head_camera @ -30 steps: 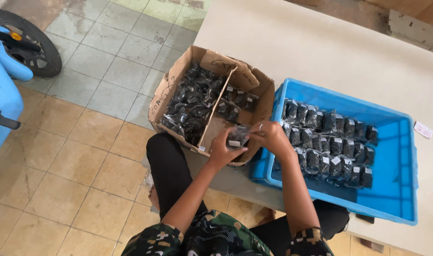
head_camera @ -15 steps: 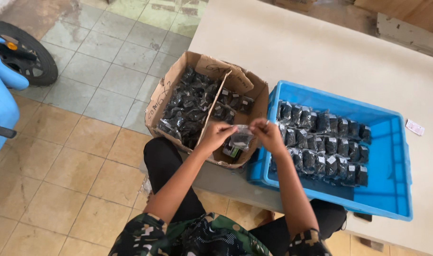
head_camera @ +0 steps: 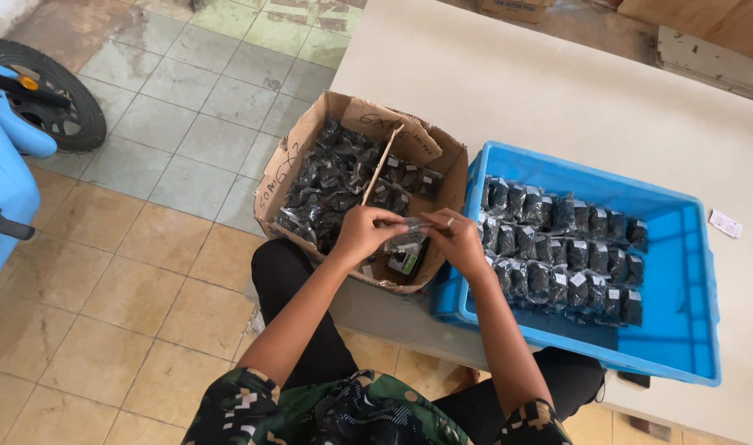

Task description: The person picks up small objects packaged in plastic bags from a cardboard box and places them into a blue plastic bin.

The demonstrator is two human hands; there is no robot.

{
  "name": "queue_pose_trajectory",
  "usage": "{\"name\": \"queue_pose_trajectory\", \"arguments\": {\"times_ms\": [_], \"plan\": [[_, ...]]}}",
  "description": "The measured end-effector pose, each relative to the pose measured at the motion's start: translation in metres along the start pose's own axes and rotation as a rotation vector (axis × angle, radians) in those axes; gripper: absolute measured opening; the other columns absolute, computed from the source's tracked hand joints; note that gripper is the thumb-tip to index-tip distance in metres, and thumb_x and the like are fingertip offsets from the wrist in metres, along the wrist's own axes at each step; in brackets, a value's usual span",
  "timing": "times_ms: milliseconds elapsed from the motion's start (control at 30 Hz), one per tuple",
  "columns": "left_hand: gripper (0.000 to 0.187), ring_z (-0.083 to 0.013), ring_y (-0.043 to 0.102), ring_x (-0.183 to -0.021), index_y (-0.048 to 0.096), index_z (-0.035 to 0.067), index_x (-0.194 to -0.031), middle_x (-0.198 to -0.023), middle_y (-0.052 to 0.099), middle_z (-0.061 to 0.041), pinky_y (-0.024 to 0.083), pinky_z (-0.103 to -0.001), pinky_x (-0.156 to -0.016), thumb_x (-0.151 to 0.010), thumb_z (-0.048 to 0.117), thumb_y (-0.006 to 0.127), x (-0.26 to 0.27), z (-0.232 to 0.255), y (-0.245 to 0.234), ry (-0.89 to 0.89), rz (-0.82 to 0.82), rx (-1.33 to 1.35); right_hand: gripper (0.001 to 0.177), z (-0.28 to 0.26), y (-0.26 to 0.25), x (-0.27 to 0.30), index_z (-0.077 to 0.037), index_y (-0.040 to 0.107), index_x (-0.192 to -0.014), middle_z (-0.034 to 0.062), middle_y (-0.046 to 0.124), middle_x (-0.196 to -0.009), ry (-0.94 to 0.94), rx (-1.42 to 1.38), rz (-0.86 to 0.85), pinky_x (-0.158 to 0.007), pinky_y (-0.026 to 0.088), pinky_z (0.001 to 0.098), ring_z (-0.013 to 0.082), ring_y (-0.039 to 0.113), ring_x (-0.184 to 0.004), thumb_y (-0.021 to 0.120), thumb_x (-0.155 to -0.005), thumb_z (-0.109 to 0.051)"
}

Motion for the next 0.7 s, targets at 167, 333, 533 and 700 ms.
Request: {"name": "queue_pose_trajectory", "arguments": {"times_ms": [167, 333, 533, 700], "plan": [[0.016, -0.0178, 0.056, -0.059, 0.07, 0.018, -0.075, -0.063, 0.065, 0.002, 0.045, -0.027, -0.057, -0.06, 0.018, 0.073, -0.003, -0.011, 0.009, 0.157, 0.023, -0.256, 0.011, -0.009, -0.004, 0.003, -0.004, 0.067, -0.087, 0.0071, 0.062, -0.084, -0.106, 0.228, -0.042, -0.063, 0.053, 0.032, 0.0232, 0.063, -0.072, 0.062, -0.077, -0.003], [0.005, -0.0204, 0.056, -0.071, 0.067, 0.022, -0.072, -0.068, 0.062, 0.003, 0.042, -0.035, -0.069, -0.069, 0.026, 0.067, 0.004, 0.009, 0.006, 0.241, 0.05, -0.6, 0.008, 0.01, 0.007, 0.006, -0.002, 0.064, -0.083, 0.0079, 0.059, -0.091, -0.129, 0.293, -0.054, -0.068, 0.053, 0.0385, 0.0306, 0.061, -0.079, 0.058, -0.081, -0.007], [0.009, -0.0257, 0.059, -0.075, 0.065, 0.017, -0.072, -0.072, 0.063, -0.001, 0.044, -0.036, -0.066, -0.07, 0.027, 0.065, 0.002, 0.004, 0.005, 0.201, -0.032, -0.32, 0.013, 0.025, 0.004, 0.006, -0.005, 0.066, -0.09, 0.0109, 0.066, -0.083, 0.047, -0.058, -0.015, -0.069, 0.052, 0.0363, 0.0278, 0.064, -0.077, 0.058, -0.08, 0.0], [0.008, -0.0226, 0.061, -0.068, 0.066, 0.013, -0.074, -0.061, 0.063, -0.005, 0.045, -0.031, -0.059, -0.072, 0.02, 0.063, 0.005, 0.003, 0.003, 0.001, -0.08, 0.035, 0.012, -0.003, 0.0, 0.005, -0.004, 0.066, -0.083, 0.0113, 0.064, -0.079, 0.005, -0.079, -0.038, -0.064, 0.051, 0.0333, 0.0263, 0.063, -0.07, 0.068, -0.072, -0.008]]}}
Point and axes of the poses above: each hand's wrist, its own x-axis away from the middle knuckle, its own y-axis out of the palm, z = x × y, the point moved 5 cm from there along -x, towards the middle knuckle
